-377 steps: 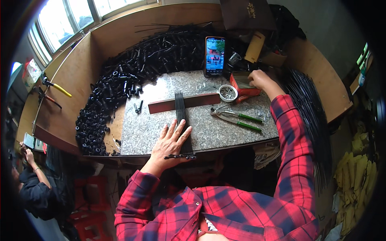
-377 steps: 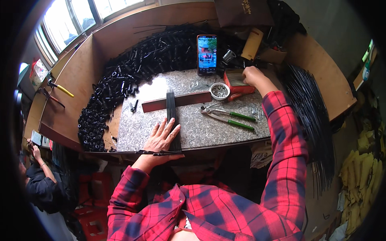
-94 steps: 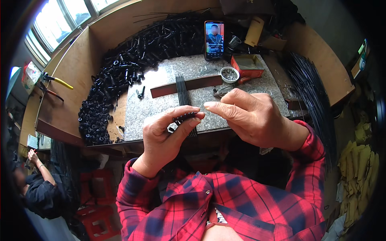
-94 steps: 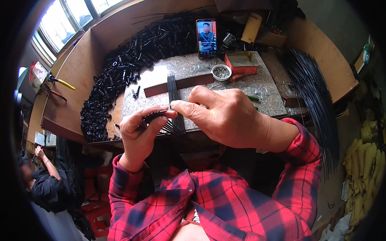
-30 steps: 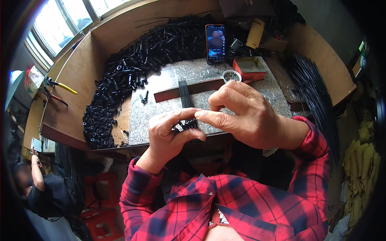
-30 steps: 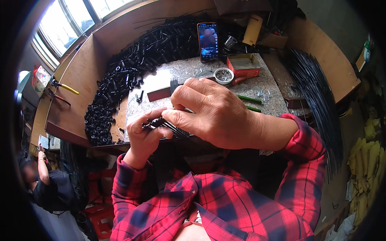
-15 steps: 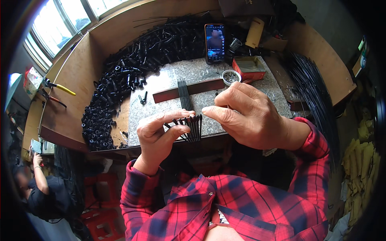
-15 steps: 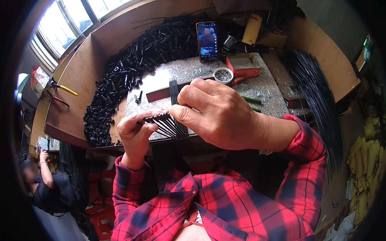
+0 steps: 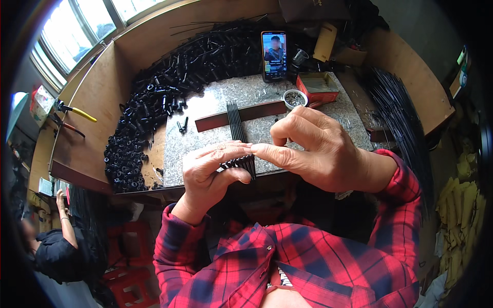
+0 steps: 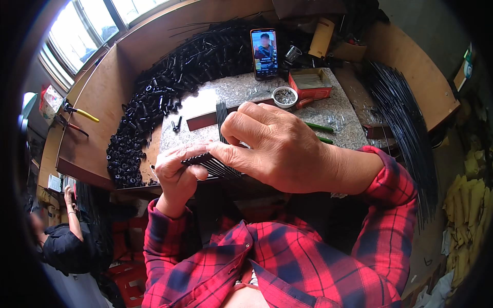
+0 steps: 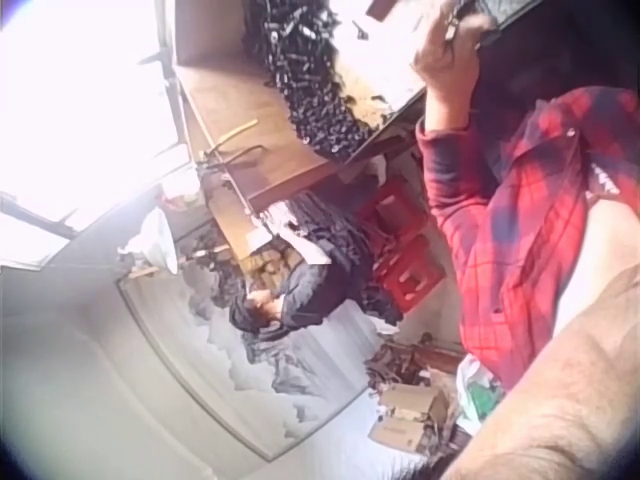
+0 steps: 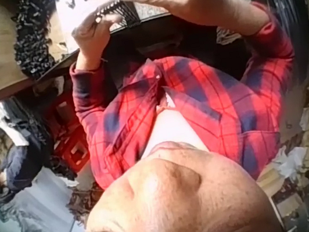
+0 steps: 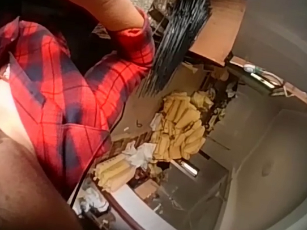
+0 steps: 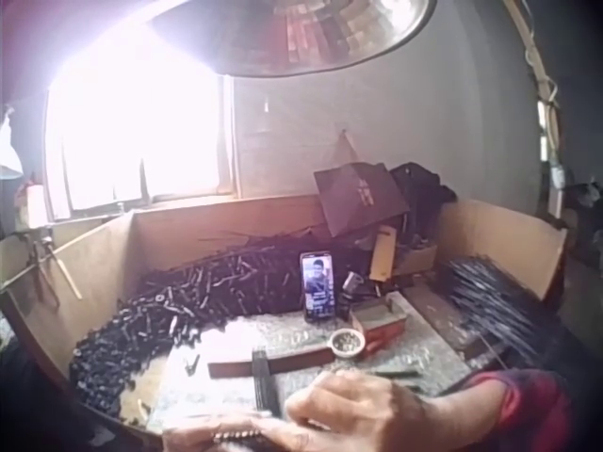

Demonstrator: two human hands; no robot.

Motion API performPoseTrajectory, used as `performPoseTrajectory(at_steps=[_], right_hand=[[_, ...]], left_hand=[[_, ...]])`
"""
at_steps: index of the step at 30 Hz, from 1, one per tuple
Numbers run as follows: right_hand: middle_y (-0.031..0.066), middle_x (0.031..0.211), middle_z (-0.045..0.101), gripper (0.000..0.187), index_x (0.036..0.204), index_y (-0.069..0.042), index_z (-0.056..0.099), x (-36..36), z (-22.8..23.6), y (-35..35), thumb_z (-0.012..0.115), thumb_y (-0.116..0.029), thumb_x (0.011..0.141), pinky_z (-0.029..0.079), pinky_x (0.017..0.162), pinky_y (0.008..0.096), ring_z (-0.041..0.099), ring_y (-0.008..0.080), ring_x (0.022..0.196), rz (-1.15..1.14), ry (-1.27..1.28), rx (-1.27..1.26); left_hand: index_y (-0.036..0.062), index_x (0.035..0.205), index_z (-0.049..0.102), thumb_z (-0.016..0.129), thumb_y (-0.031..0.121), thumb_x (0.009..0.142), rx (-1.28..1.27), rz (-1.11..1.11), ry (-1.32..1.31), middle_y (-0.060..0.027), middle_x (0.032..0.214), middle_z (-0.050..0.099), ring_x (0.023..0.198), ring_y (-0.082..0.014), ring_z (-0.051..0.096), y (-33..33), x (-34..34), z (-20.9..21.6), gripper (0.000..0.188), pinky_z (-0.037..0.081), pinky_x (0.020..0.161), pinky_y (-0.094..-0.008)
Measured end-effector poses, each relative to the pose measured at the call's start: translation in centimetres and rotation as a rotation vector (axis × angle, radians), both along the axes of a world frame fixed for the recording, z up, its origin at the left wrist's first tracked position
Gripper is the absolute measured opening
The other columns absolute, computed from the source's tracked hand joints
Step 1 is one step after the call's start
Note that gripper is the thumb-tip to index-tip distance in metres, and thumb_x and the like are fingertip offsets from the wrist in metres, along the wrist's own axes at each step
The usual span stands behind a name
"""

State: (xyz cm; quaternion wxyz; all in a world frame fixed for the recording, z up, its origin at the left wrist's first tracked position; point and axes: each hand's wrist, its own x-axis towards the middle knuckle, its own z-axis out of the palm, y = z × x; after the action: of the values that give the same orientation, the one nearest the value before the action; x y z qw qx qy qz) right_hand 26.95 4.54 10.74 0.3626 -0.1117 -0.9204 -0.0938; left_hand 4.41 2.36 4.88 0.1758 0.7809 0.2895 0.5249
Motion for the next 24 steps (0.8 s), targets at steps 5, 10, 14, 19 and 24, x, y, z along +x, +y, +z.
performPoseTrajectory(at_steps=[5, 10, 14, 19, 24], right_hand=[[0.0086, 0.080, 0.053, 0.030, 0.104, 0.000, 0.066, -0.4, 0.0, -0.1, 0.069, -0.001, 0.074, 0.045, 0.055, 0.0285, 0.054, 0.0207, 0.069, 0.128, 0.110, -0.206], [0.0137, 0.090, 0.057, 0.033, 0.111, -0.001, 0.062, -1.4, 0.0, 0.0, 0.068, -0.004, 0.079, 0.050, 0.063, 0.0337, 0.058, 0.0254, 0.077, 0.228, 0.142, -0.436], [0.0126, 0.087, 0.055, 0.033, 0.110, -0.001, 0.060, -2.4, -0.5, 0.5, 0.069, -0.009, 0.079, 0.048, 0.068, 0.0361, 0.057, 0.0283, 0.077, 0.310, 0.090, -0.460], [0.0101, 0.083, 0.054, 0.020, 0.099, -0.003, 0.060, -2.5, -0.5, 0.9, 0.064, -0.010, 0.081, 0.048, 0.064, 0.0362, 0.058, 0.0267, 0.075, 0.322, 0.044, -0.462], [0.0141, 0.082, 0.052, 0.018, 0.080, 0.001, 0.052, -2.6, -0.7, 1.4, 0.058, -0.016, 0.078, 0.049, 0.068, 0.0401, 0.059, 0.0313, 0.081, 0.312, 0.037, -0.459]], left_hand=[[0.0011, 0.094, 0.068, 0.079, 0.030, 0.064, 0.093, -0.011, 0.028, -0.0116, 0.090, 0.070, 0.087, -0.0286, 0.068, 0.4, 0.6, 0.0, 0.043, 0.054, 0.079, -0.0357], [0.0016, 0.086, 0.067, 0.080, 0.035, 0.061, 0.085, 0.035, 0.138, -0.0123, 0.083, 0.069, 0.082, -0.0312, 0.068, 0.5, 0.6, -0.7, 0.043, 0.054, 0.074, -0.0367], [0.0024, 0.085, 0.067, 0.080, 0.032, 0.066, 0.076, -0.013, 0.137, -0.0115, 0.080, 0.067, 0.078, -0.0303, 0.068, 0.8, 1.1, -1.4, 0.038, 0.054, 0.070, -0.0363], [0.0069, 0.091, 0.066, 0.079, 0.028, 0.067, -0.040, -0.036, 0.221, -0.0099, 0.086, 0.065, 0.080, -0.0302, 0.065, 1.7, 0.5, -5.2, 0.034, 0.052, 0.068, -0.0371], [0.0142, 0.113, 0.062, 0.072, 0.029, 0.071, -0.357, 0.024, 0.440, -0.0084, 0.117, 0.059, 0.118, -0.0300, 0.050, 2.1, -0.3, -9.9, 0.045, 0.039, 0.100, -0.0421]])
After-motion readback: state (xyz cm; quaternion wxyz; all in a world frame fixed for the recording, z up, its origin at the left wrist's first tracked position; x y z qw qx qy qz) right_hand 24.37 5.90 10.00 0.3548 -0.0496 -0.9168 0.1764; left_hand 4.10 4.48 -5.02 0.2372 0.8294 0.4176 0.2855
